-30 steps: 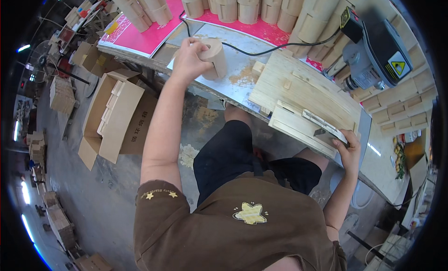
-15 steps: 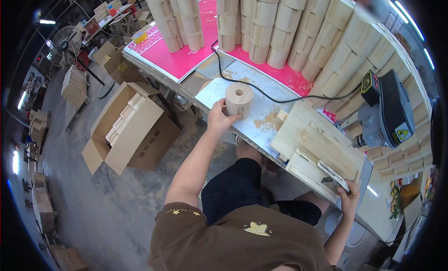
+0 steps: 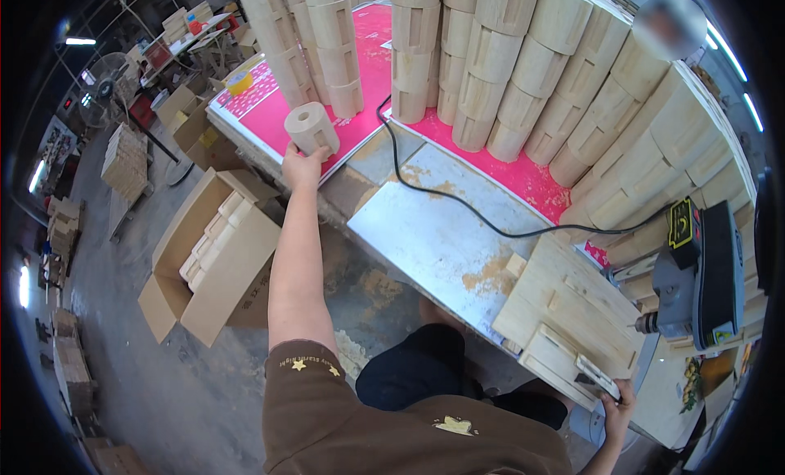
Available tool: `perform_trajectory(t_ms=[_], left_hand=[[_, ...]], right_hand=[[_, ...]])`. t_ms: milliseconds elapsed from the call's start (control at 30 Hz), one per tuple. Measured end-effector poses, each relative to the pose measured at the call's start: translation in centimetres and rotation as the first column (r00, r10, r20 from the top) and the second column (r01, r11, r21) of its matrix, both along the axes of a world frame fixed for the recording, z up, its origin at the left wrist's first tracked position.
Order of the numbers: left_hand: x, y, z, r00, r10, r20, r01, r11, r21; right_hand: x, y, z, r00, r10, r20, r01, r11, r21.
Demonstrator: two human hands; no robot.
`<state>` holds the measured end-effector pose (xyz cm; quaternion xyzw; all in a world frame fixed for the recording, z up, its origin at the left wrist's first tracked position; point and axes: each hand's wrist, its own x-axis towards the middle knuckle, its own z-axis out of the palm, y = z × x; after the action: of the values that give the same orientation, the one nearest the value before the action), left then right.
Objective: Drilling holes into cylindrical wood blocks using a drill press and a guiding jig.
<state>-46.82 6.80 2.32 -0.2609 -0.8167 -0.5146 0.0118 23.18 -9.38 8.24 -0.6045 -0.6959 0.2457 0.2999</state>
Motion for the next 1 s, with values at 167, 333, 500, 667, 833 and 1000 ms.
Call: perform_trajectory(t_ms=[167,333,500,667,833,1000], left_hand=[[-2.7,4.9,-1.3,0.997,0.069,-0.024,-0.071,0.994,-0.08],[-4.9,9.0,-3.0,0.989,0.148,0.001,-0.148,0.988,-0.037],[-5.9,9.7,-2.2,0.993,0.113,0.022,-0.11,0.989,-0.094],[-1.7,11.2,-0.8,0.931,0.244,-0.271,-0.197,0.962,0.188],[6.6,14.4,10.0,0.92,-0.01,-0.391,0.23,0.823,0.52],[8.2,19.1,18.9,0.895,-0.357,-0.268,0.446,0.731,0.517]], right_hand=[[-0.4,-0.4,0.1,0.997,-0.081,-0.018,0.08,0.994,-0.075],[-0.9,-0.7,0.2,0.986,-0.166,-0.033,0.162,0.981,-0.102],[-1.1,-0.6,-0.3,0.985,-0.167,-0.05,0.163,0.984,-0.07],[-1.6,-0.6,-0.1,0.981,-0.184,-0.062,0.182,0.983,-0.028],[-1.6,-0.5,0.0,0.985,-0.173,-0.002,0.173,0.985,-0.012],[-1.8,-0.4,-0.2,0.983,-0.181,0.009,0.181,0.983,0.015]])
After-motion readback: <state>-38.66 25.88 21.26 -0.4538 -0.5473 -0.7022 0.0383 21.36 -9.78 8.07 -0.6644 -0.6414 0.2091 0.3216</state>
